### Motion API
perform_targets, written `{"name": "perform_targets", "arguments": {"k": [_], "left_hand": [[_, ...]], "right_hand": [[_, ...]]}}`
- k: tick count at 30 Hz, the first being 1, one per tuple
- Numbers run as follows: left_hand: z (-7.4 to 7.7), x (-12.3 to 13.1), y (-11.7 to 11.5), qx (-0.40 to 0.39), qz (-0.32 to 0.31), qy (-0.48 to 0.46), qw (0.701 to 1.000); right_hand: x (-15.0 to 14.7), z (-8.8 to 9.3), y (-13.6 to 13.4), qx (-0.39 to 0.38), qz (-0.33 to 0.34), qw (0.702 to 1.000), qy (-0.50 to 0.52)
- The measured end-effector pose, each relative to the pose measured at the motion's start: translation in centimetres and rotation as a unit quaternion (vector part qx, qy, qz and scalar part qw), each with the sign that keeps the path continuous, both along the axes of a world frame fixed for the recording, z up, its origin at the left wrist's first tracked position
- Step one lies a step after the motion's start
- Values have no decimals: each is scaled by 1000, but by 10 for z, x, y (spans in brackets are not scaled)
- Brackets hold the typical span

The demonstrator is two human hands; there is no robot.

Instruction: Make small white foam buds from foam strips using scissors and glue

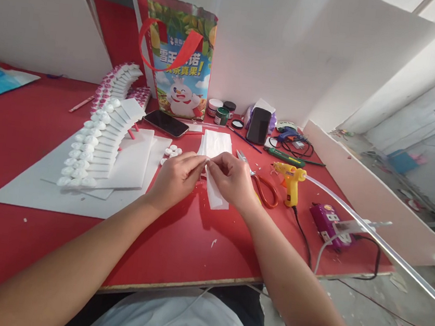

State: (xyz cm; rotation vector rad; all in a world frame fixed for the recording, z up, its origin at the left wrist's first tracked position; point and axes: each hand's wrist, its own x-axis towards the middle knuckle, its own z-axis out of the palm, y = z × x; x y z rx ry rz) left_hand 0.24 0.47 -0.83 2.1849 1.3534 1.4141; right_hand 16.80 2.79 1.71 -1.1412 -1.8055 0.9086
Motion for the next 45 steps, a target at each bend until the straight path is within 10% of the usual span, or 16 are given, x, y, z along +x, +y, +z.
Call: {"name": "perform_targets", "arguments": {"k": [3,9,16,25,35,45], "left_hand": [[3,-1,1,-25,19,-53,998],[5,-4,2,-36,26,-86,995],[2,-2,2,-41,24,-80,996],[-2,2,1,-18,53,-43,997],[-8,-2,4,84,88,173,977],[3,0,0,-47,-13,-115,992]], "right_hand": [[4,1,8,-174,35,975,135],[7,6,15,-462,132,834,272],[4,4,9,-380,179,861,287],[-5,-2,5,-166,5,982,93],[-11,3,-3,-189,15,962,194],[0,3,2,-114,51,981,147]]}}
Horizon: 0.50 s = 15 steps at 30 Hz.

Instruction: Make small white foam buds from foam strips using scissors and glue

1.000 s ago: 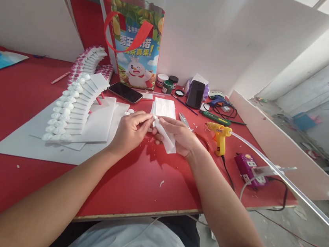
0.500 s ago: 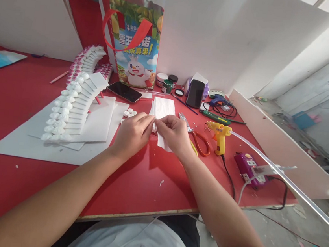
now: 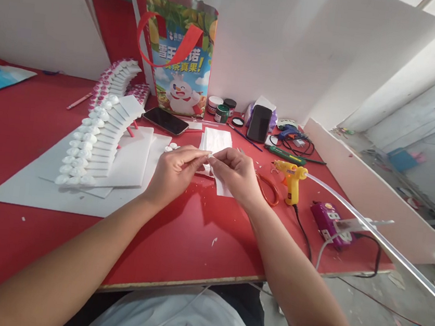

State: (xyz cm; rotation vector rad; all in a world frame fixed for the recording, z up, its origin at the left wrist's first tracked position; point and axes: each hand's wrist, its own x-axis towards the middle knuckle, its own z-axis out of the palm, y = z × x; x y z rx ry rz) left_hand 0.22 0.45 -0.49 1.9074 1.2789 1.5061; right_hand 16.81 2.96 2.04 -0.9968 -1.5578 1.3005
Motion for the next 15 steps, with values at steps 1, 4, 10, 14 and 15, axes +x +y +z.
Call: {"name": "perform_targets", "arguments": {"k": [1,4,10,14,15], "left_hand": [[0,-1,1,-34,-12,-41,999],[-1,-4,5,-104,-68,-117,985],[-2,-6,6,-31,-81,-58,995],[-3,-2,3,25,-54,-27,998],[-3,-1,2,26,-44,-22,998]], "right_hand": [[1,0,0,14,8,1000,-5],[4,2,2,38,33,999,-6],[7,-1,3,54,47,997,-22],[1,-8,2,79,7,996,-50],[0,-9,2,79,-1,996,-49]]}}
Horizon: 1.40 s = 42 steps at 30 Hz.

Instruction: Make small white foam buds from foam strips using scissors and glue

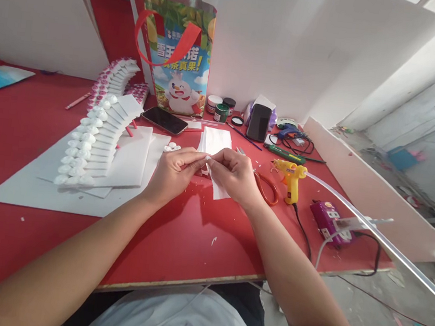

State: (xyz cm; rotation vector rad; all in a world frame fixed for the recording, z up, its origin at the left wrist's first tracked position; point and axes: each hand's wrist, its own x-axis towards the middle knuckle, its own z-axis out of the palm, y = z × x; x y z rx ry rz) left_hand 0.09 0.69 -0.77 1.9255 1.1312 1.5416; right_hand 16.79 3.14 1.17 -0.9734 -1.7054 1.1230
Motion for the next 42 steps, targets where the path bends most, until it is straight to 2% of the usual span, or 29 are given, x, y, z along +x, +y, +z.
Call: {"name": "perform_targets", "arguments": {"k": [2,4,5,8,10,11,13,16,19,21,22,24,25,27,29,34,39,42], "left_hand": [[0,2,-1,-7,25,6,1000],[0,2,0,-25,44,4,999],[0,2,0,-33,51,0,998],[1,0,1,-42,61,-1,997],[1,-1,2,-32,68,9,997],[1,-2,2,-25,69,14,997],[1,-2,2,-13,69,23,997],[0,-2,2,-8,65,29,997],[-1,-1,1,-25,73,23,997],[-2,0,0,-42,74,10,996],[-3,1,0,-51,73,4,996],[-4,3,0,-53,76,0,996],[-4,3,0,-45,82,4,996],[-5,4,0,-16,95,25,995],[-5,4,0,18,104,52,993],[-7,4,1,74,128,110,983],[-10,6,0,110,151,174,967],[-11,9,-2,118,145,184,965]], "right_hand": [[-2,0,1,-31,3,999,27],[-2,3,4,-127,23,989,77],[-1,4,6,-194,37,975,101],[4,9,13,-376,88,910,151],[7,10,15,-425,134,879,171],[8,11,15,-426,154,874,175],[8,11,12,-394,165,887,174],[5,10,6,-311,106,935,133],[2,7,3,-196,48,978,43],[1,4,2,-87,24,995,-51],[0,3,1,-24,11,994,-107],[-1,1,0,98,-19,970,-220],[-2,1,-1,143,-31,952,-268],[-3,0,-3,188,-42,925,-326],[-4,0,-5,178,-45,928,-324],[-6,3,-7,93,-89,967,-220],[-8,2,-6,33,-108,986,-120],[-7,2,-4,16,-111,992,-67]]}}
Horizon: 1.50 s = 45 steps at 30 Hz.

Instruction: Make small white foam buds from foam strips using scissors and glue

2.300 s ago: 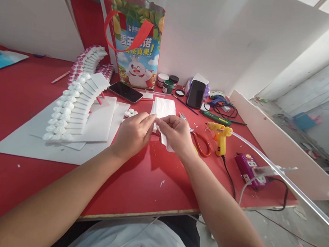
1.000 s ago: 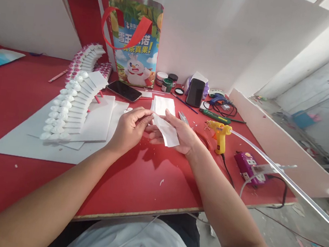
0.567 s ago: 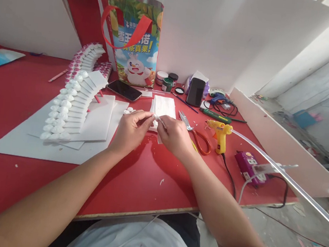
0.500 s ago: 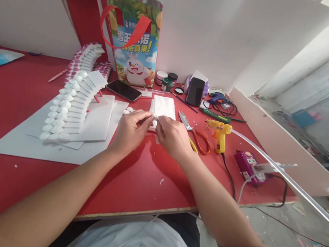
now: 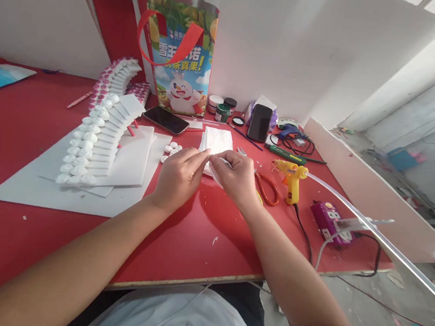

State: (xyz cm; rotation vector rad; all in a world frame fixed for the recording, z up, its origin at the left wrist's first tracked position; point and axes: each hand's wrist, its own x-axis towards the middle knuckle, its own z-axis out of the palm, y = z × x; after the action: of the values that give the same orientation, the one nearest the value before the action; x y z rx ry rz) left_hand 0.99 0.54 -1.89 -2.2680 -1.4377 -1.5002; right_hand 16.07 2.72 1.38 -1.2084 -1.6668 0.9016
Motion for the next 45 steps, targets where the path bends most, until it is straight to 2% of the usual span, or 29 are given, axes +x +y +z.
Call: {"name": "perform_targets", "arguments": {"k": [4,6,8,10,11,13,17,19,21,23,26,28,30,34,40,42,45], "left_hand": [[4,0,-2,-63,-55,-105,991],[7,-3,-1,-137,-83,-193,968],[9,-7,2,-214,-115,-269,932],[10,-10,4,-258,-145,-306,905],[10,-11,5,-261,-153,-306,903],[12,-10,5,-232,-149,-277,920],[15,-7,0,-140,-100,-184,968],[17,-6,-1,-122,-74,-156,977],[18,-5,-2,-121,-55,-144,981],[18,-6,-2,-127,-53,-145,980],[18,-8,-2,-137,-65,-152,977],[18,-8,-2,-139,-66,-157,976],[18,-8,-2,-137,-63,-159,976],[17,-8,-1,-132,-72,-154,977],[16,-8,-2,-125,-70,-152,978],[17,-8,-2,-122,-62,-142,980],[19,-9,-3,-106,-54,-124,985]], "right_hand": [[5,3,1,7,11,1000,20],[9,5,2,8,38,999,19],[11,6,2,8,70,997,19],[13,4,3,17,84,996,15],[13,3,3,25,85,996,10],[12,1,3,39,79,996,0],[8,0,2,29,73,997,21],[8,2,2,-4,83,995,50],[10,6,5,-82,93,988,97],[12,9,9,-204,100,961,159],[14,11,15,-377,160,880,242],[14,12,16,-434,220,827,281],[14,12,16,-450,256,797,311],[15,11,14,-447,257,782,349],[12,13,12,-443,216,802,337],[12,14,12,-459,227,791,337],[15,14,14,-485,255,750,372]]}}
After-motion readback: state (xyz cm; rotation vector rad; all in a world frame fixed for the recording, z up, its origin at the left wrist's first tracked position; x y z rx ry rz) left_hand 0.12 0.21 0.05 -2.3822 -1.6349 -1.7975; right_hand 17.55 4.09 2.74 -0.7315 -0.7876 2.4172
